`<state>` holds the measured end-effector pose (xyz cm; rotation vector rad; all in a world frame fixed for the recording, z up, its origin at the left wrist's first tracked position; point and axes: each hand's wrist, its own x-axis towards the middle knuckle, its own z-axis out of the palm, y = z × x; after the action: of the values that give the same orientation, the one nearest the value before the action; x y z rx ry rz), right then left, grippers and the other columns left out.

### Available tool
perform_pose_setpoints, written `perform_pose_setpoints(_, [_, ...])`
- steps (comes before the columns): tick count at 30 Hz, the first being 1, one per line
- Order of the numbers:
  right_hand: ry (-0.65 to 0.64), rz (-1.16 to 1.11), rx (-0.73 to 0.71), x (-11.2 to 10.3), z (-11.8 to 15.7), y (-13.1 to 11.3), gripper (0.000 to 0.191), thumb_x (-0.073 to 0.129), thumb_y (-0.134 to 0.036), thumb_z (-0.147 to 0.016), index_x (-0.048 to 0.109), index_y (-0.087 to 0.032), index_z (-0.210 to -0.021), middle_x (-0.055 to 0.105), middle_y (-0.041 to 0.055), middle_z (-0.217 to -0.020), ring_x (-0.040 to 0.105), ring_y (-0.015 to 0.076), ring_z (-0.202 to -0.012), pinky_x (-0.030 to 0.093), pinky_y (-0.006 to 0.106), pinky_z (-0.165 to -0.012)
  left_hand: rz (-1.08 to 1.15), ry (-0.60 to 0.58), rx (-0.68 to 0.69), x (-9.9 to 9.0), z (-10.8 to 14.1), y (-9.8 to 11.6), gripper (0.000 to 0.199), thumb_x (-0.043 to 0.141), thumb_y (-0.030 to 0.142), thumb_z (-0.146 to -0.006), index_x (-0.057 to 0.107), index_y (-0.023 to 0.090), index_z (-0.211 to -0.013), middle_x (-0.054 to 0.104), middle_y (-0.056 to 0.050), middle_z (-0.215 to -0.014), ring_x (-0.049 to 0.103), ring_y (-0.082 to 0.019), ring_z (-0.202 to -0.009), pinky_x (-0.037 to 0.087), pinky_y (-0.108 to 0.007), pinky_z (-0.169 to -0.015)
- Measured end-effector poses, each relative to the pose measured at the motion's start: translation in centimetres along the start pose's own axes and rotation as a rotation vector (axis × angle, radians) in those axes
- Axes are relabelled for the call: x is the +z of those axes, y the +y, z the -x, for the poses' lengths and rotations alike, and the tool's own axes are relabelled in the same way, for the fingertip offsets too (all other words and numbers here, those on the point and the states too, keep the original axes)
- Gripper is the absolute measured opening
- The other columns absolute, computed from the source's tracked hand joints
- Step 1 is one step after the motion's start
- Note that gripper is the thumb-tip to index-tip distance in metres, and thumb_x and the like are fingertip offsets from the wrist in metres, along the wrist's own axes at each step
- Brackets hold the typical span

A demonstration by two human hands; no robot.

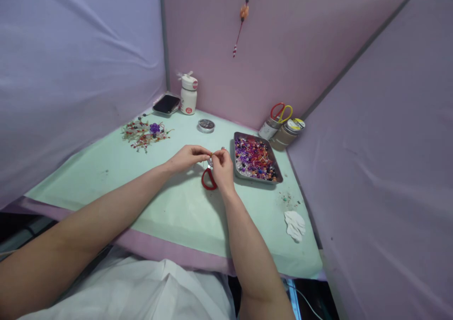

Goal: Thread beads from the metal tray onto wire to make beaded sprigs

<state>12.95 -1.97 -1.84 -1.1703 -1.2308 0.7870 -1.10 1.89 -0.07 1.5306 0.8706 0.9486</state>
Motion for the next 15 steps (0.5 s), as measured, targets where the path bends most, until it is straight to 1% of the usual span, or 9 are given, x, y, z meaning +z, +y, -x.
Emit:
perform_pose_setpoints(2, [0.021,0.048,-0.064,-0.08,0.06,-0.1,0.011,0.056,-0.032,-0.079,0.052,-0.022,-0.082,0.055,-0.003,-0.072,0.05,0.0114,-0.064,0.042,0.025,-0.06,0.026,-0.008,-0.018,0.07,0.07,0.09,0.029,0.069,0.032,-0.068,0.072,0.012,-0.088,0.07,-0.007,-0.083,0.059,-0.016,-0.076,0.044,-0.029,-0.072])
perform_pose_setpoints(5, [0.037,0.12,-0.134,-0.16,0.12,-0.19,0.011,0.056,-0.032,-0.08,0.053,-0.021,-0.079,0.056,-0.0017,-0.073,0.052,0.0129,-0.068,0.043,0.026,-0.066,0.086,-0.001,-0.081,0.22,0.02,0.11,0.026,0.068,0.032,-0.068,0.073,0.012,-0.084,0.069,-0.005,-0.076,0.056,-0.013,-0.069,0.043,-0.028,-0.069])
perform_pose_setpoints(8, [-0.007,0.187,-0.161,-0.24,0.13,-0.08,0.013,0.055,-0.033,-0.082,0.055,-0.021,-0.078,0.057,-0.0005,-0.074,0.052,0.0135,-0.068,0.043,0.027,-0.067,0.216,0.04,-0.134,0.41,-0.13,-0.01,0.022,0.07,0.029,-0.066,0.072,0.012,-0.08,0.068,-0.005,-0.073,0.055,-0.012,-0.069,0.042,-0.028,-0.072])
perform_pose_setpoints(11, [-0.051,0.2,-0.155,-0.3,0.09,0.02,0.013,0.056,-0.033,-0.082,0.055,-0.021,-0.079,0.057,-0.0001,-0.075,0.051,0.0136,-0.066,0.043,0.027,-0.065,0.321,0.062,-0.153,0.54,-0.24,-0.11,0.02,0.072,0.026,-0.063,0.072,0.012,-0.078,0.069,-0.005,-0.075,0.057,-0.012,-0.072,0.042,-0.029,-0.075])
perform_pose_setpoints(15, [-0.027,0.184,-0.159,-0.34,0.04,-0.09,0.013,0.057,-0.032,-0.08,0.056,-0.021,-0.084,0.055,-0.0017,-0.071,0.05,0.0129,-0.063,0.041,0.027,-0.062,0.355,0.073,-0.149,0.42,-0.31,-0.08,0.02,0.072,0.025,-0.064,0.072,0.012,-0.079,0.069,-0.006,-0.08,0.057,-0.012,-0.075,0.041,-0.029,-0.078])
